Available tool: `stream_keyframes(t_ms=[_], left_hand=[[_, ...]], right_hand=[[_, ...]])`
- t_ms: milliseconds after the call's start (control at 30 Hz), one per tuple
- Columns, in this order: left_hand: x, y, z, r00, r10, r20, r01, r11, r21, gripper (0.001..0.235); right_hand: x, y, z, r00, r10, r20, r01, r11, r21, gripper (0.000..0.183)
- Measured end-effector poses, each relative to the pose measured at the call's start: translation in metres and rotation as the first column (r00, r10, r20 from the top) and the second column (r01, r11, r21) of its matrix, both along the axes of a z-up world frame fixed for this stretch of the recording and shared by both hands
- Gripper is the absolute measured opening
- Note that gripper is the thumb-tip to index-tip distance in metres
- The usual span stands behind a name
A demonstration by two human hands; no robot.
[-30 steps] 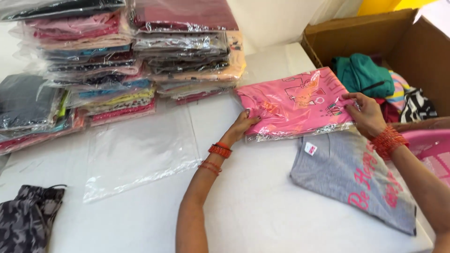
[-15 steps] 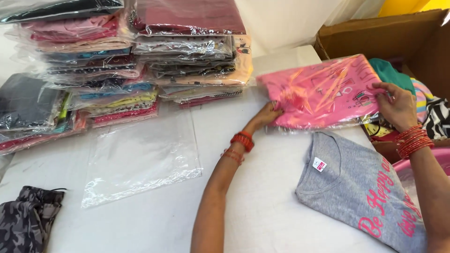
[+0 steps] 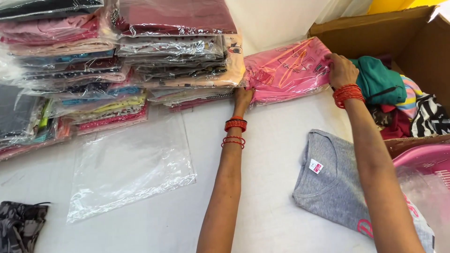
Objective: The person folds a pink t-shirt and places it into a clear plastic bag, then seals the bag. They repeat the process with a grey t-shirt and a pair of camouflage shorts, stacking the packaged items on a pile.
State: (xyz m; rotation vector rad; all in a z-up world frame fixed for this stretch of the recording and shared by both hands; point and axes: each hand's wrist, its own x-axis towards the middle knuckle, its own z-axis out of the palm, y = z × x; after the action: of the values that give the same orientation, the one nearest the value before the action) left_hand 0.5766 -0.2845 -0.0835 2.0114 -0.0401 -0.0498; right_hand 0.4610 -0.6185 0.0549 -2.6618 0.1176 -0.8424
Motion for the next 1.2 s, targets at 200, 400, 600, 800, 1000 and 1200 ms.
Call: stream_keyframes(t_ms=[200,400,600,800,1000,1200], left_hand=[[-0.061,0.001,0.036,0.987,0.090,0.133,-0.098,0.994,0.057,0.075],[-0.138,0.002,0.062,0.947,0.004,0.321,-0.098,0.956,0.277,0.101],[-0.171,-0.005,0.079,0.728,-0.365,0.580,-0.184,0.710,0.679,0.093],[-0.141,-0.019,0.105,0.923,-0.371,0.103,0.174,0.640,0.748,0.080],[-0.101,-0.039,0.079,0.883,-0.373,0.285,-0.060,0.513,0.857,0.065],[-0.073,-0.026,0.082,0.925,-0.360,0.125,0.097,0.541,0.835,0.090]], right_hand=[[0.011,-0.012,-0.041,0.964,-0.234,-0.127,0.185,0.931,-0.314,0.024],[-0.020,0.033,-0.035,0.936,0.222,-0.274,-0.289,0.929,-0.233,0.055],[-0.043,0.073,-0.033,0.840,0.289,-0.460,-0.406,0.896,-0.179,0.083],[-0.039,0.072,-0.044,0.845,0.230,-0.483,-0.358,0.913,-0.193,0.081],[-0.043,0.076,-0.033,0.836,0.217,-0.503,-0.349,0.919,-0.184,0.091],[-0.027,0.084,-0.044,0.838,0.216,-0.501,-0.339,0.926,-0.167,0.089]])
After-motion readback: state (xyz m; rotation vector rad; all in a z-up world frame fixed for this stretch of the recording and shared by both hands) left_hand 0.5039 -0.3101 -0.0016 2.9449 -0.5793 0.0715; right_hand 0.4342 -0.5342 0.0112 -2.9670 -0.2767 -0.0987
